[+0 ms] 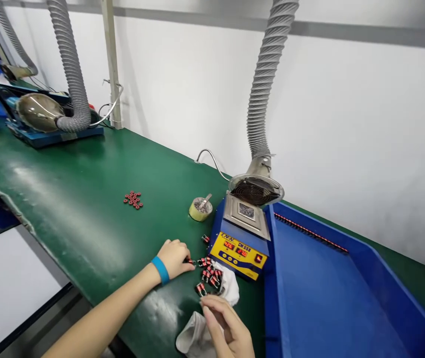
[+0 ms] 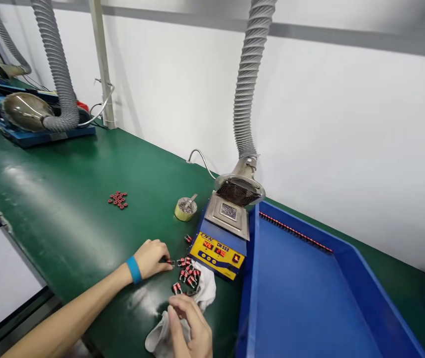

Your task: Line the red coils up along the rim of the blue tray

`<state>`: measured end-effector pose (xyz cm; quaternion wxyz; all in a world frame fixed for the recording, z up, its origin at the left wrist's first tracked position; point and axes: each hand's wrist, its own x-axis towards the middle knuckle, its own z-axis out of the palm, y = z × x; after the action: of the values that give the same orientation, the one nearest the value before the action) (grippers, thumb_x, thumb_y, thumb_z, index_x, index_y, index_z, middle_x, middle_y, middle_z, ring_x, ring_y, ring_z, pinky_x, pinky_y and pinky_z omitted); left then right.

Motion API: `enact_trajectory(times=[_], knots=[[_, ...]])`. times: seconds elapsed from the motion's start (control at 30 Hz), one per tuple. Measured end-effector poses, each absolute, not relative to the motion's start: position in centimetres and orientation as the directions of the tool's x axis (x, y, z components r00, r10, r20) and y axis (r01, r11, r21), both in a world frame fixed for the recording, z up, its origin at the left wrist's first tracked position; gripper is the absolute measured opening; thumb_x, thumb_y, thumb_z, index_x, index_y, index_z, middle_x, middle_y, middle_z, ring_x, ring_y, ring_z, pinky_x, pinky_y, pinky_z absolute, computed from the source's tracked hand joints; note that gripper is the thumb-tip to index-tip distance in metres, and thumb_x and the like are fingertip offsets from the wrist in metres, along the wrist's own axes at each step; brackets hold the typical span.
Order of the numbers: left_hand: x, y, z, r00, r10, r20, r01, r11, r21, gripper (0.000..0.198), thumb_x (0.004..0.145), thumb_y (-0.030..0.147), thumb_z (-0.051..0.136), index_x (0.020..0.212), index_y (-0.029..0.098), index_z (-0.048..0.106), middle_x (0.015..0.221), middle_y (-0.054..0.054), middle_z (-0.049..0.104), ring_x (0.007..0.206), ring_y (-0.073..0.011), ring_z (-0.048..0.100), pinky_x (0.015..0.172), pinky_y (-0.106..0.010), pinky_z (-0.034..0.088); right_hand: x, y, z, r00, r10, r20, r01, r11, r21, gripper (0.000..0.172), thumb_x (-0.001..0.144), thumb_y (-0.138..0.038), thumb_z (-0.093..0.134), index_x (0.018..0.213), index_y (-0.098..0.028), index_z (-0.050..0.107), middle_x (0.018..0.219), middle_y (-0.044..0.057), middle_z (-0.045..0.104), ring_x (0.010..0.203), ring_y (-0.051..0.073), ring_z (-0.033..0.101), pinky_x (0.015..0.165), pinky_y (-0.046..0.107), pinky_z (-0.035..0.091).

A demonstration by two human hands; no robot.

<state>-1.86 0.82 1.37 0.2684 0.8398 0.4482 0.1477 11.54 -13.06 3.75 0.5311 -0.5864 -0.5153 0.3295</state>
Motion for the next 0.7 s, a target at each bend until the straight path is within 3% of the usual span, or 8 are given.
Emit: enact_trajectory(times=[0.13, 0.23, 0.33, 0.43, 0.57, 0.7], knots=[[-4.0, -1.3, 5.0, 0.623, 0.778, 0.075, 0.482, -0.457, 0.747, 0.019, 0.077, 0.035, 0.068, 0.086, 0.018, 0.066, 0.093, -0.001, 0.067, 0.089, -0.0164, 0.059, 0.082, -0.026, 0.042, 11.4, -12.5, 4.7, 0.359, 0.921, -0.151, -0.122, -0.114, -0.986, 0.037, 0.073, -0.05, 0.065, 0.091, -0.017, 0.066, 0.09, 0.009, 0.066, 0.067, 0.017, 0.061, 0.055, 0.026, 0.052], [-4.9, -3.0, 7.4, 0.674, 0.717, 0.179, 0.177, -0.392, 0.903, 0.017, 0.075, 0.029, 0.07, 0.087, 0.018, 0.067, 0.095, -0.002, 0.065, 0.09, -0.0155, 0.058, 0.083, -0.024, 0.041, 10.6, -11.7, 5.5, 0.199, 0.931, -0.306, -0.422, -0.201, -0.884, 0.039, 0.075, -0.049, 0.064, 0.096, -0.016, 0.061, 0.09, 0.009, 0.067, 0.067, 0.016, 0.062, 0.051, 0.025, 0.052], [-4.8, -4.1, 8.2, 0.664, 0.726, 0.18, 0.047, -0.281, 0.959, 0.02, 0.075, 0.023, 0.068, 0.094, 0.018, 0.069, 0.103, -0.005, 0.063, 0.097, -0.0184, 0.056, 0.088, -0.027, 0.041, 9.9, -11.3, 5.8, 0.076, 0.943, -0.323, -0.611, -0.212, -0.763, 0.03, 0.075, -0.04, 0.068, 0.091, -0.015, 0.063, 0.083, 0.005, 0.068, 0.068, 0.013, 0.062, 0.054, 0.022, 0.052], [-3.9, -4.6, 7.6, 0.594, 0.801, 0.07, -0.042, -0.056, 0.998, 0.029, 0.075, 0.026, 0.066, 0.103, 0.017, 0.068, 0.11, -0.008, 0.064, 0.102, -0.0209, 0.056, 0.091, -0.03, 0.041, 9.5, -11.3, 5.8, 0.122, 0.939, -0.32, -0.697, -0.148, -0.701, 0.023, 0.071, -0.03, 0.074, 0.087, -0.017, 0.066, 0.079, 0.002, 0.068, 0.067, 0.01, 0.063, 0.056, 0.017, 0.052], [-2.1, -5.2, 6.8, 0.492, 0.857, -0.153, -0.248, 0.307, 0.919, 0.03, 0.069, 0.037, 0.071, 0.085, 0.012, 0.073, 0.08, -0.008, 0.07, 0.069, -0.0148, 0.06, 0.065, -0.023, 0.047, 9.2, -11.4, 5.6, 0.193, 0.936, -0.296, -0.697, -0.082, -0.712, 0.022, 0.065, -0.024, 0.079, 0.084, -0.019, 0.067, 0.084, 0.001, 0.07, 0.07, 0.01, 0.066, 0.067, 0.019, 0.055], [-0.8, -5.8, 7.0, 0.397, 0.891, -0.221, -0.392, 0.382, 0.837, 0.024, 0.064, 0.034, 0.077, 0.067, 0.011, 0.071, 0.064, -0.005, 0.068, 0.054, -0.0082, 0.054, 0.05, -0.016, 0.041, 8.6, -11.5, 5.6, 0.257, 0.931, -0.259, -0.674, -0.019, -0.739, 0.022, 0.063, -0.026, 0.08, 0.08, -0.019, 0.068, 0.089, 0.001, 0.07, 0.071, 0.011, 0.067, 0.069, 0.02, 0.055]])
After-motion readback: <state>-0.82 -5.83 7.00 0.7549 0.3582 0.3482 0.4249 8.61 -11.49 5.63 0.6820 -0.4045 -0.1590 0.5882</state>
